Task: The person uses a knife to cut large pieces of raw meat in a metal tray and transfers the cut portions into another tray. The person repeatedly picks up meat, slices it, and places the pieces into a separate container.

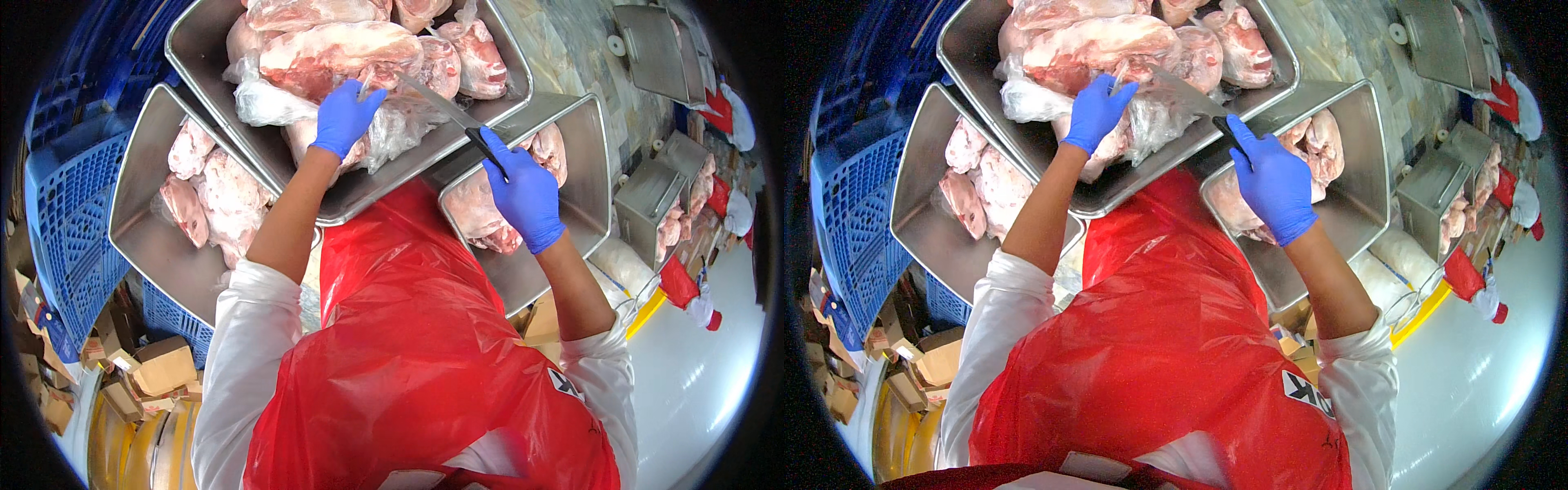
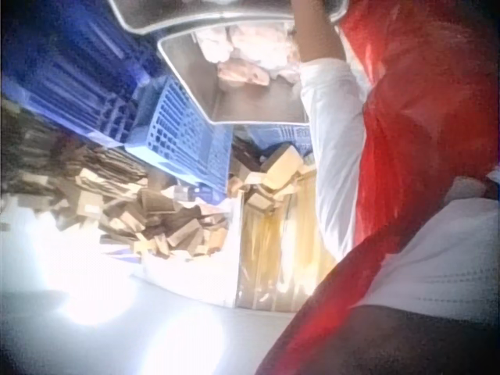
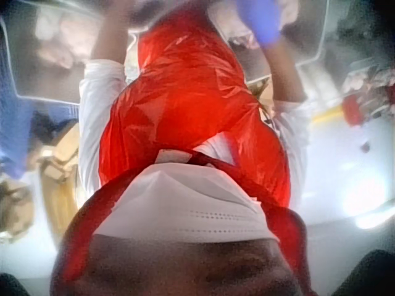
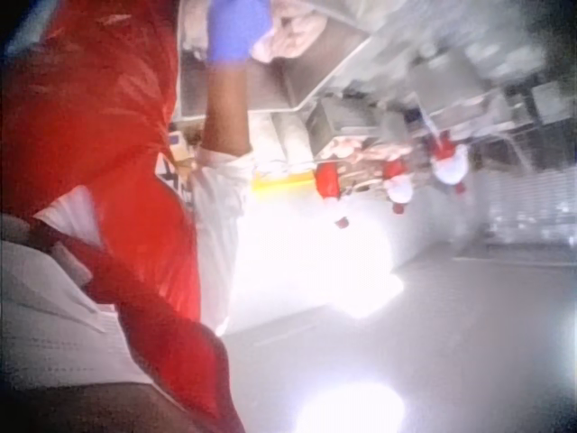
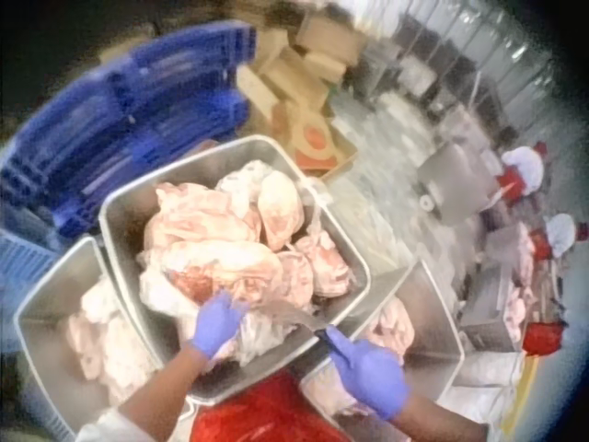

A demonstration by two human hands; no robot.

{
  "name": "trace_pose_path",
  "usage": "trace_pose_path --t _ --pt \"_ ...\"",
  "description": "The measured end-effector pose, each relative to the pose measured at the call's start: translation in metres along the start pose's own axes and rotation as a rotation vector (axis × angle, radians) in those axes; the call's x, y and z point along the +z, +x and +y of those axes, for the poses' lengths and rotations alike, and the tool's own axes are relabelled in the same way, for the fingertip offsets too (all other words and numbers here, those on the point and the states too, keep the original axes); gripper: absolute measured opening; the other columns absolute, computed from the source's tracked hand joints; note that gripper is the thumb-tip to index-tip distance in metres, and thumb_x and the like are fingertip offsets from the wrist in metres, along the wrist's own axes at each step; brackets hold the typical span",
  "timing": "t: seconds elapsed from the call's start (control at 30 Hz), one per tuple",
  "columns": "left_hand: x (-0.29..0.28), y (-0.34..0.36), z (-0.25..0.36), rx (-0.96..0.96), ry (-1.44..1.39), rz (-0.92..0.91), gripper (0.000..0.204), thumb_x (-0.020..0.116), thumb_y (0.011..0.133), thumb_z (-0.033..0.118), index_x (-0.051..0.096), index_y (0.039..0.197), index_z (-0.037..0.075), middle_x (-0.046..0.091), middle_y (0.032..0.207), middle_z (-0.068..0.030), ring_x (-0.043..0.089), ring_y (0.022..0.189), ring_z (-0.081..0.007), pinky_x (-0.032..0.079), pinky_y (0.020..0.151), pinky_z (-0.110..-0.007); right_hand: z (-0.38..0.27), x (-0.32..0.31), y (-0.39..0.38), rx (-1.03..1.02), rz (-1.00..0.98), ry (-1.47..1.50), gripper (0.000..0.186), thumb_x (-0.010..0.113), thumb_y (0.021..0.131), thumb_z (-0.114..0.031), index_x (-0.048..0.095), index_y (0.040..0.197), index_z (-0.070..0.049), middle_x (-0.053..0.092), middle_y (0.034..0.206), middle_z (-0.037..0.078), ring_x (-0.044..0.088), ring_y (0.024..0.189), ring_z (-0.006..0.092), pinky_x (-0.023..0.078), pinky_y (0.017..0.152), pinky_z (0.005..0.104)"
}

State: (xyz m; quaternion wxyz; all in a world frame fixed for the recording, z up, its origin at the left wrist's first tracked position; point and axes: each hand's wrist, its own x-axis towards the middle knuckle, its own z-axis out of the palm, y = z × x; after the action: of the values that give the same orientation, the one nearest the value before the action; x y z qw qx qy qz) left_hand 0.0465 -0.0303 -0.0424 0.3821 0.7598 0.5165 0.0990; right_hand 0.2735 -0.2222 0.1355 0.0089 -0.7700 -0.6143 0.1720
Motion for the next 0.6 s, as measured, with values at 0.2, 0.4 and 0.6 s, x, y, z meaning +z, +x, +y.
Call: trace_pose_path --t 0.2,0.4,0.6 --pt "0.007 0.028 0.004 -0.118 0.056 0.008 0.049 0.057 0.099 0.049 0.068 0.096 0.001 0.071 0.099 -0.028 0.069 0.095 -0.0463 0.053 0.085 -0.054 0.002 0.003 0.019 -0.037 0.016 0.098 0.046 0.064 0.098 -0.029 0.059 0.144 -0.026 0.07 0.086 0.018 0.069 0.074 0.038 0.054 0.064 0.0506" --pt "0.016 0.026 0.002 -0.073 0.037 0.043 0.037 0.054 0.099 0.037 0.068 0.095 0.003 0.071 0.098 -0.026 0.069 0.093 -0.0466 0.054 0.083 -0.055 0.001 0.02 0.036 -0.108 0.05 0.065 0.042 0.062 0.099 -0.028 0.06 0.141 -0.022 0.07 0.085 0.02 0.069 0.074 0.0397 0.054 0.064 0.0524" --pt "0.028 0.023 -0.004 -0.098 -0.071 0.128 0.034 0.055 0.097 0.035 0.07 0.093 0.005 0.071 0.092 -0.0269 0.069 0.088 -0.0465 0.054 0.08 -0.056 -0.004 0.017 0.032 -0.083 0.004 0.048 0.045 0.063 0.099 -0.027 0.058 0.144 -0.023 0.07 0.087 0.021 0.069 0.076 0.0395 0.054 0.066 0.0513"
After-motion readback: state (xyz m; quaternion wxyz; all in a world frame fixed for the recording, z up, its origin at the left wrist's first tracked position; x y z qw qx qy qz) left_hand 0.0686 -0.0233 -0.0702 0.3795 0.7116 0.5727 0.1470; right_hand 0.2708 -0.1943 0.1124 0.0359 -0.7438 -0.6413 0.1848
